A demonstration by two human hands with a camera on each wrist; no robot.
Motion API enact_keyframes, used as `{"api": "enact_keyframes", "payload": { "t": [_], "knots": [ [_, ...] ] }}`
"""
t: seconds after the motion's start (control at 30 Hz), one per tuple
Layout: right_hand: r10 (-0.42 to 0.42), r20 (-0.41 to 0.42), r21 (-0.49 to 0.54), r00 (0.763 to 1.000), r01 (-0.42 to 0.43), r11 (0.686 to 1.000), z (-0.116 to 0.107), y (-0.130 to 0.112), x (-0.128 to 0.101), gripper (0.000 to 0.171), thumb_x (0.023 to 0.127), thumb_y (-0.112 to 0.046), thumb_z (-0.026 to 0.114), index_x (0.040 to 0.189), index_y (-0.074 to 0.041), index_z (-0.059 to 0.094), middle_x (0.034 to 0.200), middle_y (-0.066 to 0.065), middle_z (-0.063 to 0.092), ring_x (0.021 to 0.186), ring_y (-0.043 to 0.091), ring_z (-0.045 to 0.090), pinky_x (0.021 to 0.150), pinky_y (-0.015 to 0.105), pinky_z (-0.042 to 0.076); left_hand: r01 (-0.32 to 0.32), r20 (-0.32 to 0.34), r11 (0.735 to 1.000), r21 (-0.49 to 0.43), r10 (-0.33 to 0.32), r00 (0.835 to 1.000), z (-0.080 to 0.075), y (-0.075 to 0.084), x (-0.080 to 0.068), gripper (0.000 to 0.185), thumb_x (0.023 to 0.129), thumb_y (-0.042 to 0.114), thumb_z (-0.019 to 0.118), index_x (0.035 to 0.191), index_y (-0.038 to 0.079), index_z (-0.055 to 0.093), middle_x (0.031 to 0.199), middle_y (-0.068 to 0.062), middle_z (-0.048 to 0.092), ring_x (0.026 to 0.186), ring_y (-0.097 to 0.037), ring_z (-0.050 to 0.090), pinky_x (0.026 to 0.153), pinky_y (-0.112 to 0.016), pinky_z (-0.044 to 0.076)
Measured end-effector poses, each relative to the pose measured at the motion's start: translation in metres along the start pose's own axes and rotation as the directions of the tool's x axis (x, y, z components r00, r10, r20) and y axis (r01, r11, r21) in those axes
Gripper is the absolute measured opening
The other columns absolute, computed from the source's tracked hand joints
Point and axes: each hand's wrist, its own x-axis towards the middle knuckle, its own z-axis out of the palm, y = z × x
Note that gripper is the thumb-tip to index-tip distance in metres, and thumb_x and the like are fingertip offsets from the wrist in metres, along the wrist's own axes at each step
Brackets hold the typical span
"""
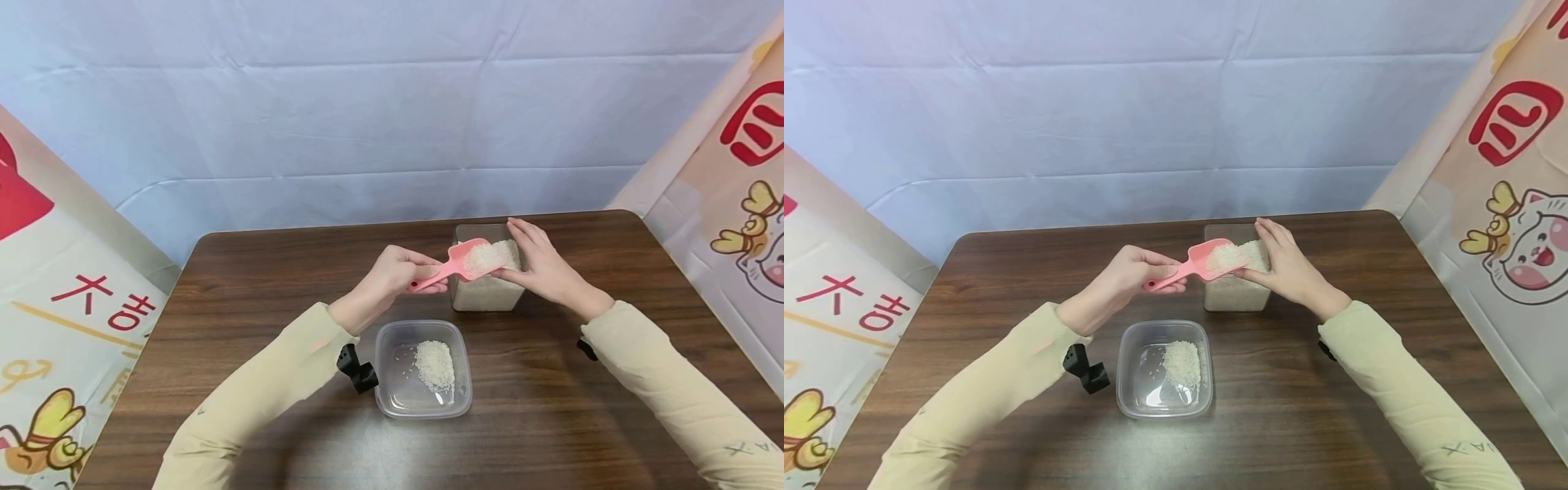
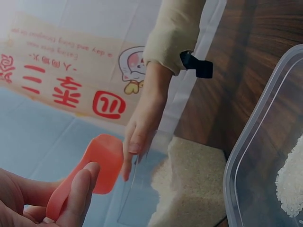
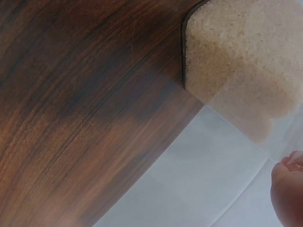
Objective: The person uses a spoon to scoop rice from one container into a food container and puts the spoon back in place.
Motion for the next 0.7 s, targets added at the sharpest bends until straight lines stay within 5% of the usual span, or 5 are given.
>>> {"api": "enact_keyframes", "payload": {
  "t": [0.7],
  "knots": [
    [-0.014,0.023,0.001,1.000,0.014,1.000,-0.002,0.000,-0.001,0.089,0.077,-0.040,0.069,0.137,0.011,0.027,0.141,0.024,0.026,0.130,0.039,0.020,0.103,0.055,0.025,-0.069,0.036,0.997,-0.032,0.070,0.997,-0.008,-0.007,-0.016,0.023,0.085,-0.011,0.053,0.107,-0.018,0.057,0.088,-0.034,0.062,0.059,-0.016,0.064,0.075,-0.036,0.056]
  ]
}}
